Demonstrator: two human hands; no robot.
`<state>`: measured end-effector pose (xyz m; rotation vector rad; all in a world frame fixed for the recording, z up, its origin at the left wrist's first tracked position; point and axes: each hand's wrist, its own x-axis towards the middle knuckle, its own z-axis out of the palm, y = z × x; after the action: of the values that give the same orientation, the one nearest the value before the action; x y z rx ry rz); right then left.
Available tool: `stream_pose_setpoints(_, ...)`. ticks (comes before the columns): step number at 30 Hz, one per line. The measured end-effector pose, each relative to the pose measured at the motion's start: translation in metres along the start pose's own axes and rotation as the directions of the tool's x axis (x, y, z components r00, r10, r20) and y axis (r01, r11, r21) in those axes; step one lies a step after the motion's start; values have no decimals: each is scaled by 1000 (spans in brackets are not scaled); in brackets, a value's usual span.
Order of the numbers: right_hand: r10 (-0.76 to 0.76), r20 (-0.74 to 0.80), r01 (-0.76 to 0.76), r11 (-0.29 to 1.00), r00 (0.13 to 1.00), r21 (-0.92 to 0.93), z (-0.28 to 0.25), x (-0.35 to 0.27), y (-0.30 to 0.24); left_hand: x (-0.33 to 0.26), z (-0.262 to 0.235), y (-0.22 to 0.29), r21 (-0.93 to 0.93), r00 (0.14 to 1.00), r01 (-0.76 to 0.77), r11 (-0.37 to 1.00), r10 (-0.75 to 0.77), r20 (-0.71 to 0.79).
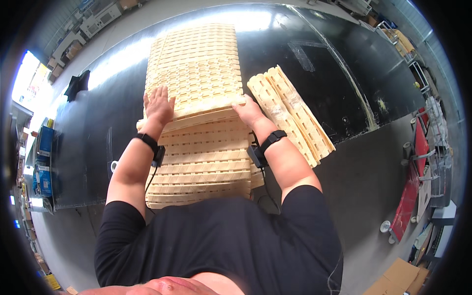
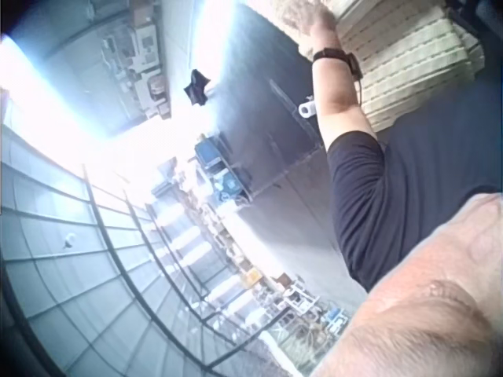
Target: Organizing and checking foam products on a work table in a factory environment.
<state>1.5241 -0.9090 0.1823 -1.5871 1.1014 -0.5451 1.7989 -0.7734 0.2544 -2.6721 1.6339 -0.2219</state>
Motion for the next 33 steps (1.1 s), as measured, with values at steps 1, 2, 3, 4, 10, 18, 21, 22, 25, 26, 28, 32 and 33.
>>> stream_pose_setpoints(1, 29, 11, -29, 1000, 1000, 11, 1, 9, -1, -8, -3, 4, -135, 993, -63, 989, 49, -105)
stream_pose_setpoints(2, 24, 64, -26, 999, 998, 39, 2, 15, -1, -25, -7, 5, -213, 988, -136, 968, 116, -101)
stream_pose_setpoints(3, -25, 105, 20, 999, 994, 43, 2, 22, -2, -47, -8, 7, -127, 984, -171, 977, 162, -79)
stream_pose_setpoints(4, 34, 33, -33, 999, 999, -40, 3, 26, -3, -66, -9, 9, -58, 979, -188, 980, 192, 66)
stream_pose_setpoints(10, 36, -59, -37, 999, 998, -18, 0, 40, -5, -24, -1, 6, -5, 949, -200, 980, 195, 246)
stream_pose_setpoints(18, 12, -113, -23, 995, 994, -102, 13, 71, -31, 89, -5, -11, -130, 913, -186, 974, 220, 343)
stream_pose_setpoints(21, 82, -269, -160, 946, 960, -281, 18, 73, -43, 79, -2, -2, -79, 884, -181, 980, 197, 423)
stream_pose_setpoints(22, 80, -278, -172, 930, 957, -324, 17, 68, -44, 71, 0, 0, -37, 912, -202, 979, 202, 357)
stream_pose_setpoints(25, -18, -288, -92, 926, 957, -365, 6, 34, -41, 33, -6, 4, 14, 957, -250, 968, 245, 153)
stream_pose_setpoints(26, -57, -285, -48, 936, 957, -350, -1, 15, -37, 15, -11, 4, -54, 927, -239, 970, 244, 286)
stream_pose_setpoints(28, -34, -147, 1, 975, 988, -221, -18, -34, -28, -39, -25, 6, -157, 863, -225, 962, 271, 425)
stream_pose_setpoints(32, -369, -152, 228, 796, 917, -561, -8, -136, -23, -141, -44, 11, -274, 826, -261, 926, 361, 433)
stream_pose_setpoints(33, -645, -87, 375, 543, 759, -752, 1, -152, -28, -146, -44, 11, -291, 831, -239, 926, 351, 432)
